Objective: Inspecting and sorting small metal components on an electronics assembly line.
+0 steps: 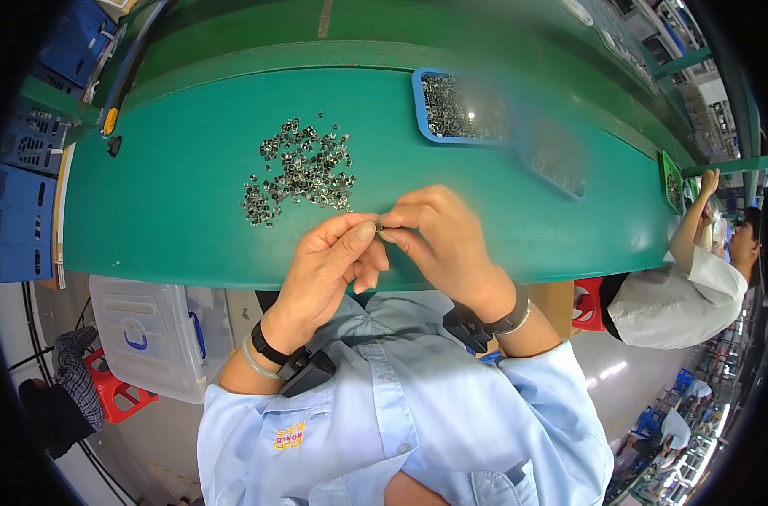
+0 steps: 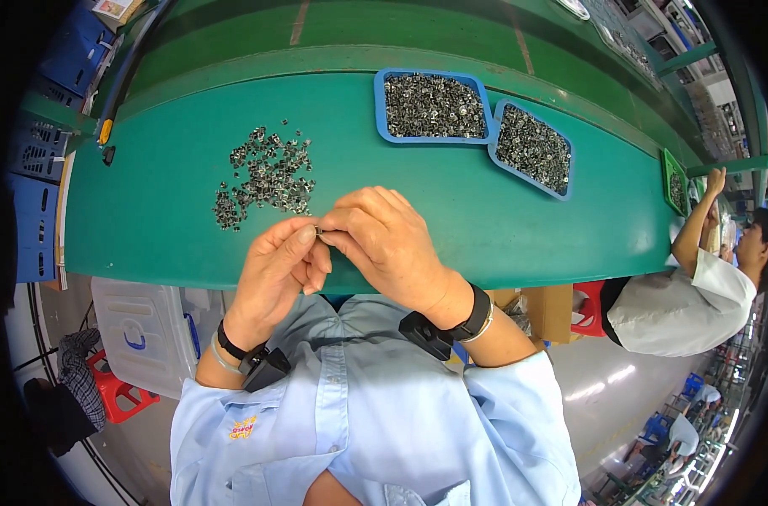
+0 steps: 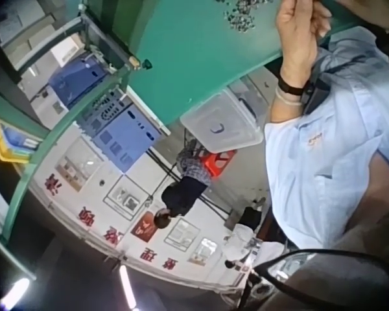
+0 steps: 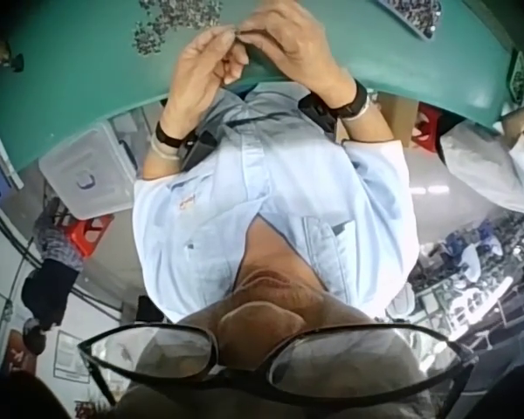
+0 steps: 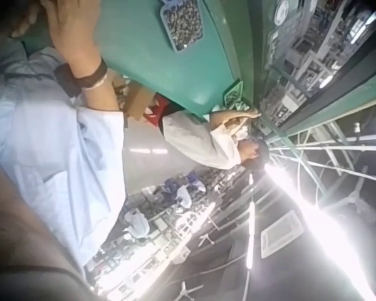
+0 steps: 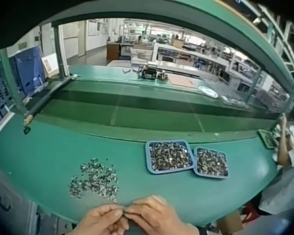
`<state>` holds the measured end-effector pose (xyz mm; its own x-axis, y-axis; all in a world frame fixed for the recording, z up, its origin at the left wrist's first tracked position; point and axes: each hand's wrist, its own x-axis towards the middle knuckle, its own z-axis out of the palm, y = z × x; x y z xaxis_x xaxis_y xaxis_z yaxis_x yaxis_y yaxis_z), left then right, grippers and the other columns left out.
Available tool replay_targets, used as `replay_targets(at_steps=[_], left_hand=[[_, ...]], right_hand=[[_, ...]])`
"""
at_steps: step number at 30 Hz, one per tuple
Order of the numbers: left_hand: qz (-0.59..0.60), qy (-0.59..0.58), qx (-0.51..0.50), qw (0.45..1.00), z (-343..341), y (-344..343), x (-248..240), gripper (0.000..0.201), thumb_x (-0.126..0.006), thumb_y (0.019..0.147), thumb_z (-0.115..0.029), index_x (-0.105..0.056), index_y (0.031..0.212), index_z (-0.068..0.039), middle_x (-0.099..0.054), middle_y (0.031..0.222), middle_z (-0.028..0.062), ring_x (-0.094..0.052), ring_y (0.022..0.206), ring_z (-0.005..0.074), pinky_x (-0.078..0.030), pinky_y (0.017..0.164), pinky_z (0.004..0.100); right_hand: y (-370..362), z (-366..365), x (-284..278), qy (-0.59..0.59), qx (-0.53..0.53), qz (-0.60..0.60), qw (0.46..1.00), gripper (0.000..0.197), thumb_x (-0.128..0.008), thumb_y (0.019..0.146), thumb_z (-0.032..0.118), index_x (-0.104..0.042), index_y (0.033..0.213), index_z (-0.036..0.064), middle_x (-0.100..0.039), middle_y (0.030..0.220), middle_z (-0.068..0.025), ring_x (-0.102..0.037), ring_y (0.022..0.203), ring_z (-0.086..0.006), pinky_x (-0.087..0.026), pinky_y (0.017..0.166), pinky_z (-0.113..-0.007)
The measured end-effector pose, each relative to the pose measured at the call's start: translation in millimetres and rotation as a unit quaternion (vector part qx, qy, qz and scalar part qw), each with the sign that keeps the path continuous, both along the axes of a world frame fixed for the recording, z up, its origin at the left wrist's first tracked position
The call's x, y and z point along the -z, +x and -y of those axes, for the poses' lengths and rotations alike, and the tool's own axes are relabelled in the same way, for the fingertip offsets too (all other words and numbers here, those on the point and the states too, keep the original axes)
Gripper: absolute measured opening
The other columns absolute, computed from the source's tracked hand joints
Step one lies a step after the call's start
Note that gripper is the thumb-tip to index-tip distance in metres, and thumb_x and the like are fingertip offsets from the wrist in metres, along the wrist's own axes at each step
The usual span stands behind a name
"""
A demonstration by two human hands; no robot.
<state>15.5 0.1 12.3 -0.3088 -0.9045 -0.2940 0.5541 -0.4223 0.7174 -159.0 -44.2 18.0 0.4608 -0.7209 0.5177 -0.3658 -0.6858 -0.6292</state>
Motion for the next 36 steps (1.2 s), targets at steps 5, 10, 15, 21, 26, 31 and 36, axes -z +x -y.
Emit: replay_targets(at_steps=[5,10,15,21,26,31,36], left_hand=[[0.036,-0.014,-0.012,0.999,-2.1,-0.4,-0.2,0.019,-0.052,0.095,-0.016,-0.057,0.105,0.000,-0.062,0.075,0.0069,-0.054,0.056,0.0086,-0.040,0.046,0.0200],[0.106,-0.039,-0.017,0.993,-2.7,0.5,2.2,0.017,-0.054,0.093,-0.012,-0.057,0.105,0.000,-0.063,0.077,0.0075,-0.054,0.056,0.0085,-0.040,0.045,0.0192],[0.131,-0.048,-0.015,0.990,-1.0,0.7,1.1,0.016,-0.054,0.092,-0.010,-0.057,0.106,-0.002,-0.063,0.076,0.0088,-0.055,0.055,0.0098,-0.040,0.044,0.0199],[0.033,0.005,0.003,0.999,0.4,0.7,-4.4,0.018,-0.054,0.093,-0.013,-0.056,0.105,-0.001,-0.062,0.077,0.0084,-0.054,0.055,0.0099,-0.039,0.044,0.0205],[0.013,0.007,0.019,1.000,4.0,-0.8,-0.8,0.016,-0.055,0.093,-0.017,-0.055,0.099,-0.001,-0.061,0.075,0.0075,-0.054,0.054,0.0100,-0.039,0.044,0.0211],[0.008,0.018,0.003,1.000,5.3,-2.8,0.4,0.014,-0.056,0.093,-0.016,-0.054,0.094,-0.003,-0.061,0.073,0.0071,-0.053,0.053,0.0098,-0.039,0.044,0.0211],[-0.022,0.004,0.008,1.000,5.7,-3.4,4.9,0.013,-0.058,0.091,-0.016,-0.054,0.090,-0.004,-0.060,0.070,0.0061,-0.053,0.052,0.0099,-0.039,0.043,0.0213]], right_hand=[[-0.9,-2.4,0.0,-0.034,0.001,-0.032,0.999,0.025,-0.071,0.072,0.006,-0.059,0.093,0.0099,-0.059,0.088,-0.0045,-0.058,0.081,-0.0231,-0.046,0.067,-0.033],[-1.3,-5.0,1.8,-0.006,0.000,0.000,1.000,0.023,-0.071,0.073,0.006,-0.059,0.093,0.0099,-0.059,0.089,-0.0043,-0.057,0.081,-0.0234,-0.045,0.068,-0.033],[-3.8,-3.5,3.4,-0.013,-0.009,-0.012,1.000,0.023,-0.070,0.073,0.005,-0.059,0.093,0.0096,-0.059,0.088,-0.0044,-0.057,0.080,-0.0233,-0.045,0.067,-0.033],[-5.5,-3.3,5.4,-0.012,-0.001,-0.005,1.000,0.022,-0.070,0.073,0.005,-0.060,0.091,0.0097,-0.059,0.088,-0.0042,-0.057,0.080,-0.0231,-0.045,0.067,-0.033],[-5.3,-3.0,3.0,-0.015,-0.003,-0.013,1.000,0.020,-0.071,0.071,0.005,-0.061,0.088,0.0097,-0.059,0.087,-0.0037,-0.057,0.079,-0.0231,-0.044,0.066,-0.033],[-5.0,-3.3,4.7,-0.013,-0.001,-0.003,1.000,0.020,-0.071,0.071,0.005,-0.061,0.088,0.0096,-0.058,0.087,-0.0035,-0.057,0.078,-0.0228,-0.044,0.066,-0.033],[-4.7,-5.3,4.8,-0.004,-0.001,0.011,1.000,0.020,-0.071,0.071,0.004,-0.061,0.088,0.0094,-0.058,0.087,-0.0035,-0.057,0.078,-0.0226,-0.045,0.066,-0.033]])
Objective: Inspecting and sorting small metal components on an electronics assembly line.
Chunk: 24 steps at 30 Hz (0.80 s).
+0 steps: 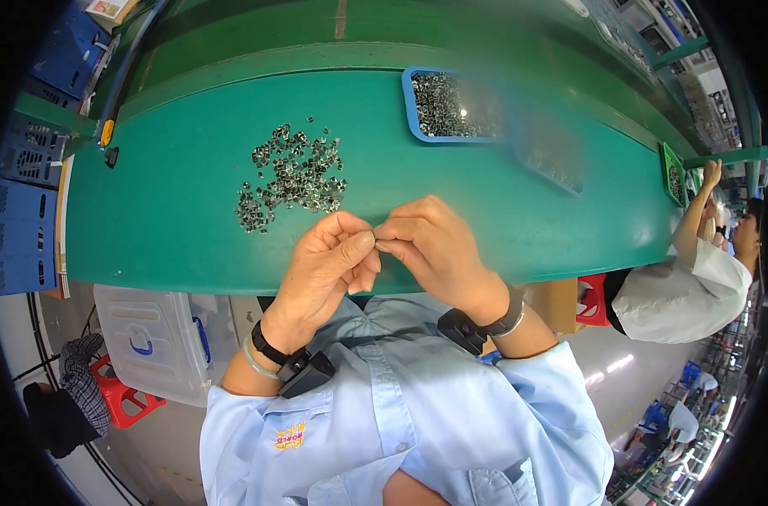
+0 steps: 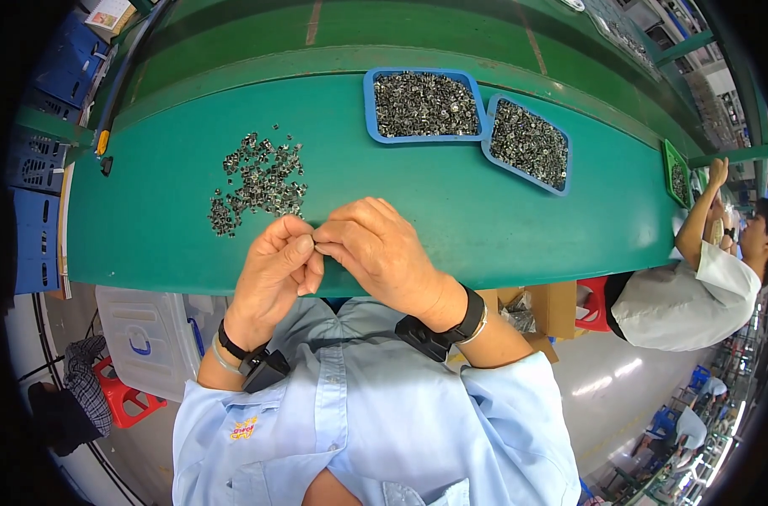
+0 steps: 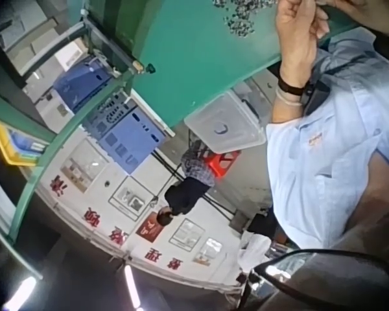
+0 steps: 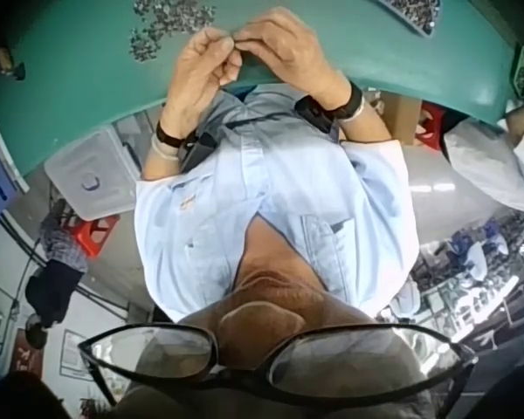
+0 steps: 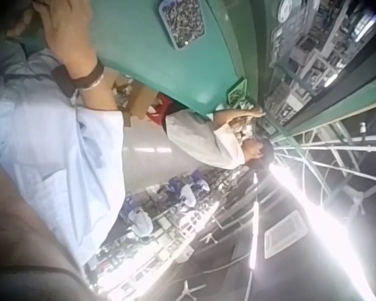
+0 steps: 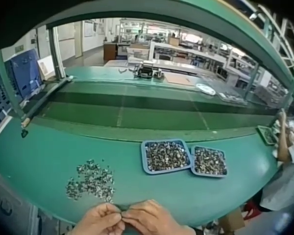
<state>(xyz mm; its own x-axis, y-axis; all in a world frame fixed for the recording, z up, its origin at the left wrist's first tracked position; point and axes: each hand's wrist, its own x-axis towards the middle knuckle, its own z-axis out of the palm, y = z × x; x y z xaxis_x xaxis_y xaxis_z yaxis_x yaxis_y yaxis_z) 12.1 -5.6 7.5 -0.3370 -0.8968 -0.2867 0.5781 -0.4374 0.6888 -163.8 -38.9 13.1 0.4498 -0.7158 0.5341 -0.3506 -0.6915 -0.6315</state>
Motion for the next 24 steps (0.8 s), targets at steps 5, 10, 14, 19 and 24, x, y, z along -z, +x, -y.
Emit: replay_targets(at_steps=[5,10,14,19,24], left_hand=[[-0.040,-0.022,0.005,0.999,0,-1,7,0.014,-0.059,0.091,-0.017,-0.053,0.087,-0.005,-0.060,0.069,0.0055,-0.053,0.052,0.0099,-0.039,0.044,0.0211],[-0.025,-0.025,0.018,0.999,2,-1,10,0.014,-0.059,0.091,-0.018,-0.053,0.088,-0.005,-0.059,0.067,0.0052,-0.053,0.052,0.0100,-0.040,0.045,0.0214],[0.077,-0.025,0.007,0.997,3,-1,-5,0.014,-0.058,0.092,-0.018,-0.053,0.089,-0.004,-0.058,0.066,0.0057,-0.052,0.052,0.0100,-0.040,0.046,0.0220],[-0.035,-0.001,0.000,0.999,-2,-1,-9,0.015,-0.056,0.092,-0.018,-0.053,0.092,-0.004,-0.058,0.067,0.0067,-0.050,0.051,0.0115,-0.039,0.045,0.0236],[-0.159,-0.004,0.014,0.987,-6,-4,-1,0.014,-0.056,0.093,-0.018,-0.053,0.093,-0.005,-0.059,0.068,0.0072,-0.049,0.051,0.0135,-0.036,0.044,0.0248]], right_hand=[[2,-5,0,0.036,-0.005,0.018,0.999,0.019,-0.070,0.072,0.004,-0.062,0.088,0.0094,-0.059,0.087,-0.0035,-0.057,0.079,-0.0223,-0.046,0.065,-0.033],[0,-3,1,0.033,0.000,0.020,0.999,0.018,-0.070,0.072,0.005,-0.062,0.088,0.0092,-0.059,0.087,-0.0035,-0.057,0.079,-0.0222,-0.046,0.066,-0.033],[-3,-1,-2,0.018,-0.006,0.007,1.000,0.018,-0.070,0.073,0.005,-0.062,0.088,0.0088,-0.059,0.086,-0.0037,-0.057,0.078,-0.0219,-0.046,0.066,-0.032],[0,-5,-5,0.110,-0.011,0.092,0.990,0.015,-0.070,0.075,0.006,-0.061,0.088,0.0078,-0.061,0.085,-0.0043,-0.058,0.078,-0.0202,-0.047,0.068,-0.031],[6,-11,-4,0.147,-0.025,0.158,0.976,0.014,-0.070,0.077,0.007,-0.062,0.088,0.0073,-0.062,0.085,-0.0051,-0.058,0.080,-0.0190,-0.047,0.068,-0.030]])
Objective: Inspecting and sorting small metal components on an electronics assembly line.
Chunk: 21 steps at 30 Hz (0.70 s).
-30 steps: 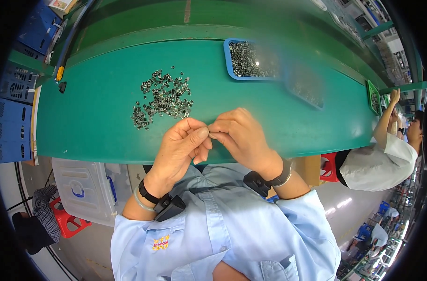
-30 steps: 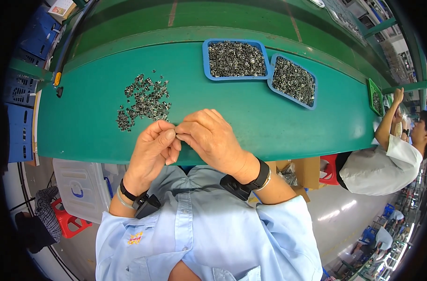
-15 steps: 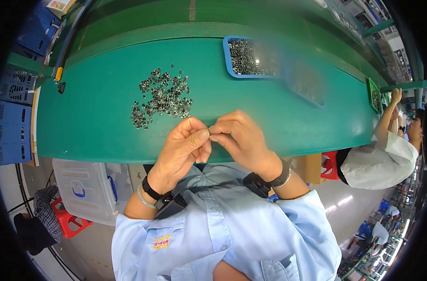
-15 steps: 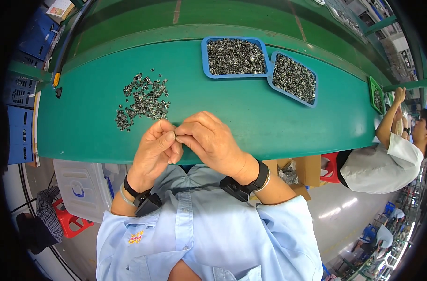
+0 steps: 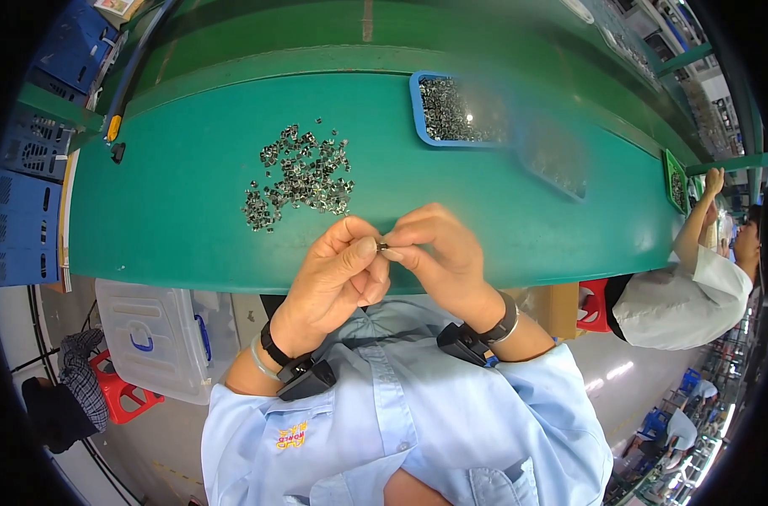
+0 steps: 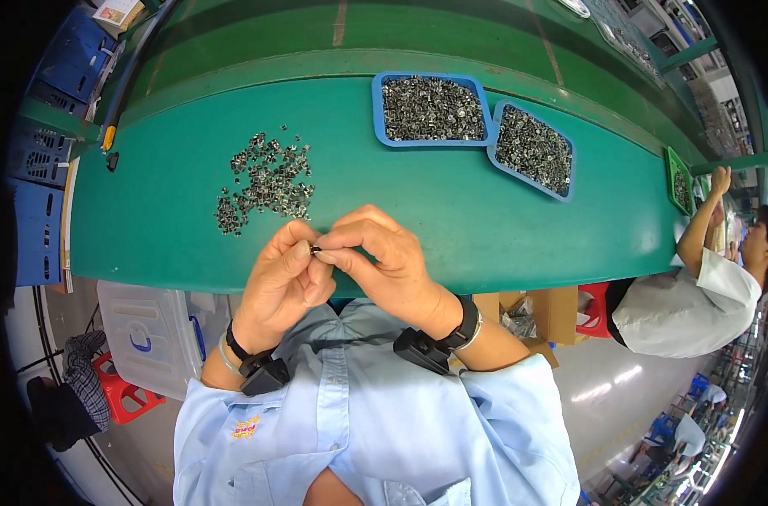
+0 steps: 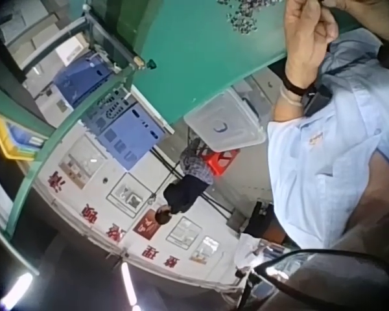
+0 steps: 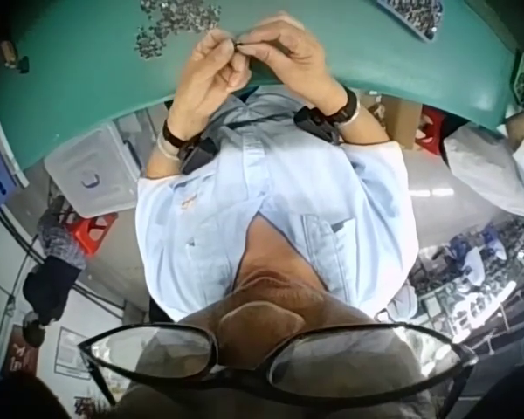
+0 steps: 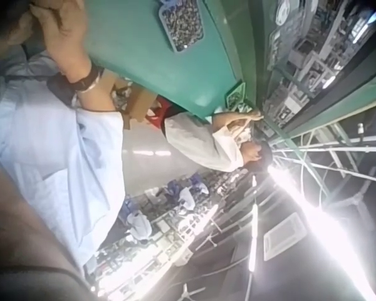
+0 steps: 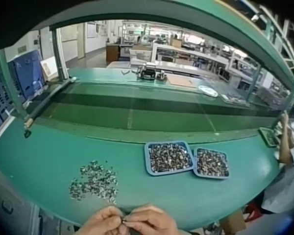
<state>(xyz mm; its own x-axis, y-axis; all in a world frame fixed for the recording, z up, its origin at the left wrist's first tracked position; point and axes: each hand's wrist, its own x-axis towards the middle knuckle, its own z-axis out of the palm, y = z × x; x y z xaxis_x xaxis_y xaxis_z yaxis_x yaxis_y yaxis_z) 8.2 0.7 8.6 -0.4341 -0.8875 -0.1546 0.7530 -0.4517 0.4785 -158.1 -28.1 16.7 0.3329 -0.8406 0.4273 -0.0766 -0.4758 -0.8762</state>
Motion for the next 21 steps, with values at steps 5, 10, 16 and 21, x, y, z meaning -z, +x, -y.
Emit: replay_targets(at_steps=[5,10,16,21], left_hand=[[-0.011,-0.006,0.002,1.000,-0.1,0.5,0.4,0.014,-0.057,0.092,-0.018,-0.052,0.091,-0.006,-0.058,0.067,0.0060,-0.049,0.050,0.0138,-0.035,0.044,0.0248],[0.022,-0.019,0.019,0.999,1.3,4.6,-1.7,0.014,-0.058,0.091,-0.019,-0.051,0.090,-0.006,-0.057,0.066,0.0051,-0.048,0.049,0.0129,-0.035,0.043,0.0244],[0.125,-0.021,0.008,0.992,3.6,7.8,-6.5,0.016,-0.058,0.092,-0.020,-0.051,0.090,-0.006,-0.057,0.065,0.0053,-0.048,0.049,0.0117,-0.035,0.042,0.0236],[0.132,-0.022,0.003,0.991,3.4,5.9,-2.7,0.017,-0.054,0.094,-0.022,-0.052,0.092,-0.005,-0.057,0.067,0.0056,-0.049,0.051,0.0115,-0.037,0.044,0.0233]], right_hand=[[0.3,1.1,-3.7,-0.022,-0.010,-0.020,1.000,0.012,-0.070,0.078,0.006,-0.062,0.087,0.0066,-0.063,0.085,-0.0059,-0.059,0.078,-0.0193,-0.047,0.067,-0.029],[-0.6,3.9,-5.1,-0.072,-0.011,-0.042,0.996,0.014,-0.070,0.075,0.004,-0.062,0.086,0.0063,-0.061,0.081,-0.0056,-0.060,0.073,-0.0202,-0.048,0.061,-0.030],[-2.6,3.7,-5.7,-0.070,-0.012,-0.081,0.994,0.013,-0.070,0.075,0.003,-0.063,0.085,0.0063,-0.062,0.083,-0.0054,-0.060,0.073,-0.0192,-0.048,0.062,-0.030],[-2.1,4.2,1.3,-0.075,0.003,-0.086,0.993,0.015,-0.070,0.074,0.001,-0.062,0.086,0.0066,-0.062,0.083,-0.0049,-0.059,0.073,-0.0189,-0.047,0.063,-0.029]])
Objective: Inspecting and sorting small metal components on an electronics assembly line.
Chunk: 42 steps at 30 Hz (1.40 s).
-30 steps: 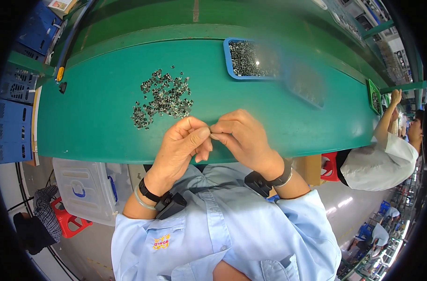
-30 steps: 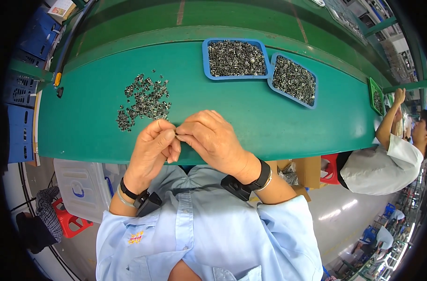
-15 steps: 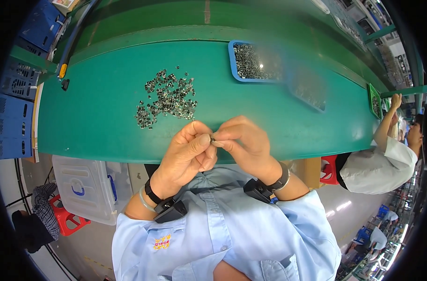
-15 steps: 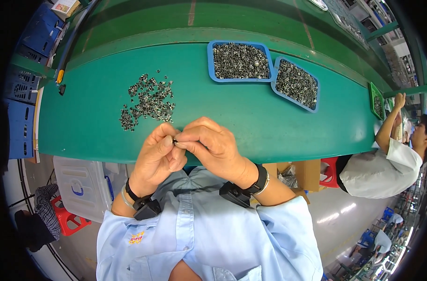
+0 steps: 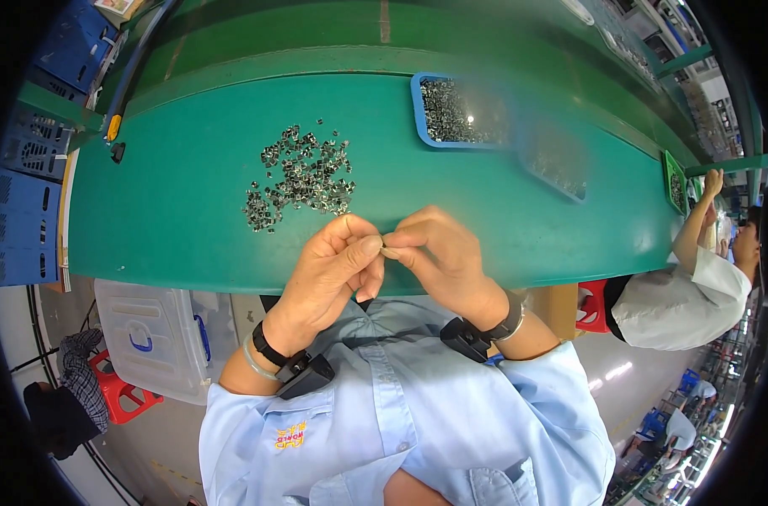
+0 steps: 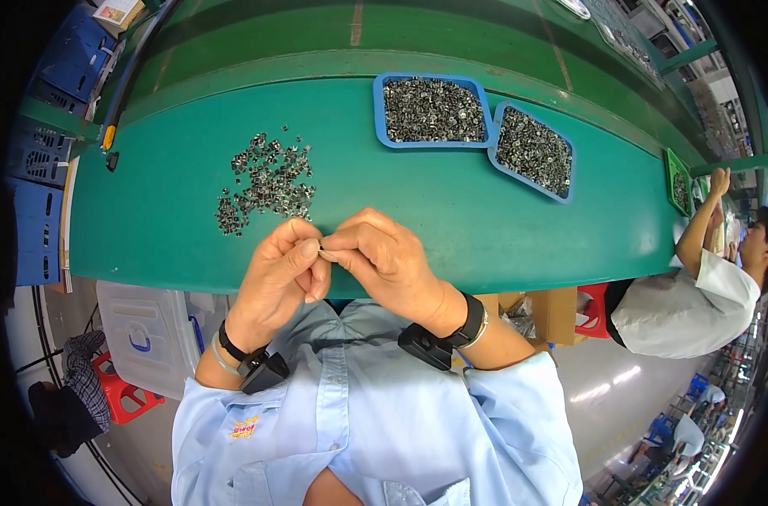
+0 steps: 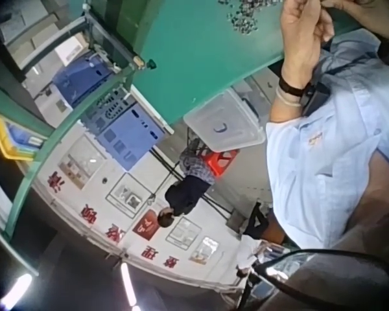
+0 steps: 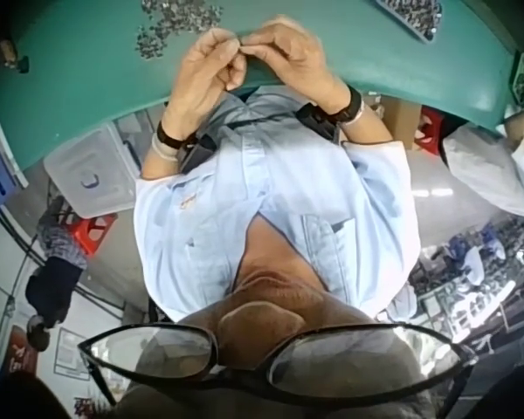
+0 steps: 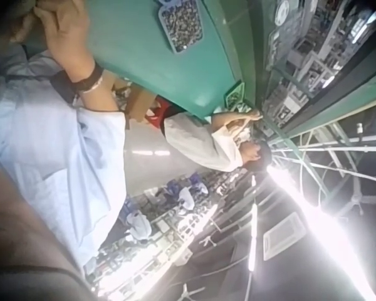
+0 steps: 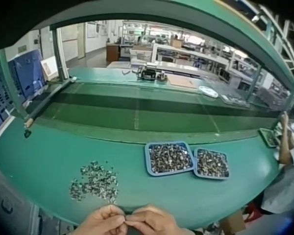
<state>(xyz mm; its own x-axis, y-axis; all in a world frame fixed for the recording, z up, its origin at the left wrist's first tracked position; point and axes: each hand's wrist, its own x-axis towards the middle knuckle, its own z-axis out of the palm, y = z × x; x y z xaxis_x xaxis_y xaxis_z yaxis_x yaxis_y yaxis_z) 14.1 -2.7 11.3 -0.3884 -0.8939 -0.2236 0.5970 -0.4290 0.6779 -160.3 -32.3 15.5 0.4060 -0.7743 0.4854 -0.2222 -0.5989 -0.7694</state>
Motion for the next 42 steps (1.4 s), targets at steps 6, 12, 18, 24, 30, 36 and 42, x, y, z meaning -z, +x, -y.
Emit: replay_targets(at_steps=[6,12,18,24,30,36,42], left_hand=[[-0.073,0.033,0.005,0.997,-2,-7,4,0.018,-0.050,0.096,-0.022,-0.054,0.100,-0.005,-0.059,0.074,0.0057,-0.050,0.053,0.0119,-0.037,0.046,0.0236],[-0.082,0.034,-0.009,0.996,-2,-5,7,0.018,-0.050,0.096,-0.021,-0.056,0.105,-0.006,-0.060,0.076,0.0056,-0.050,0.054,0.0118,-0.036,0.046,0.0234],[-0.065,0.021,-0.029,0.997,-1,-1,13,0.016,-0.054,0.094,-0.019,-0.057,0.103,-0.006,-0.059,0.073,0.0056,-0.050,0.054,0.0119,-0.035,0.046,0.0229],[0.004,0.005,-0.069,0.998,-1,3,6,0.013,-0.058,0.091,-0.015,-0.057,0.099,-0.005,-0.059,0.072,0.0051,-0.052,0.055,0.0104,-0.037,0.046,0.0212],[0.039,-0.038,-0.076,0.996,-3,5,6,0.009,-0.058,0.090,-0.011,-0.057,0.096,-0.005,-0.060,0.074,0.0046,-0.053,0.056,0.0089,-0.039,0.047,0.0196],[0.131,-0.083,-0.100,0.983,-5,7,7,0.010,-0.061,0.088,-0.010,-0.055,0.094,-0.003,-0.060,0.073,0.0058,-0.054,0.056,0.0097,-0.041,0.048,0.0203],[0.150,-0.124,-0.095,0.976,-7,9,6,0.007,-0.060,0.088,-0.005,-0.056,0.094,-0.004,-0.062,0.079,0.0050,-0.057,0.064,0.0084,-0.042,0.053,0.0189]], right_hand=[[1,1,6,-0.003,0.024,0.039,0.999,0.017,-0.070,0.074,0.002,-0.062,0.088,0.0080,-0.061,0.084,-0.0048,-0.057,0.078,-0.0210,-0.046,0.067,-0.031],[1,4,9,-0.063,0.042,-0.013,0.997,0.019,-0.070,0.073,0.002,-0.063,0.089,0.0086,-0.061,0.086,-0.0044,-0.057,0.080,-0.0217,-0.045,0.068,-0.033],[4,4,6,-0.101,0.054,-0.052,0.992,0.020,-0.069,0.074,0.002,-0.063,0.092,0.0080,-0.061,0.086,-0.0046,-0.057,0.080,-0.0218,-0.045,0.068,-0.033],[7,0,0,-0.048,0.055,-0.014,0.997,0.019,-0.069,0.074,0.001,-0.064,0.092,0.0067,-0.062,0.086,-0.0058,-0.059,0.080,-0.0223,-0.047,0.067,-0.031],[9,-1,-8,0.003,0.040,-0.024,0.999,0.017,-0.070,0.074,0.001,-0.064,0.089,0.0058,-0.061,0.085,-0.0067,-0.059,0.079,-0.0214,-0.048,0.065,-0.031],[8,-2,-12,-0.002,0.033,-0.046,0.998,0.016,-0.070,0.074,0.002,-0.064,0.088,0.0064,-0.061,0.084,-0.0056,-0.058,0.078,-0.0217,-0.047,0.064,-0.032],[7,-1,-12,-0.027,0.020,-0.057,0.998,0.016,-0.070,0.073,0.004,-0.063,0.087,0.0072,-0.062,0.084,-0.0041,-0.058,0.075,-0.0222,-0.045,0.063,-0.032]])
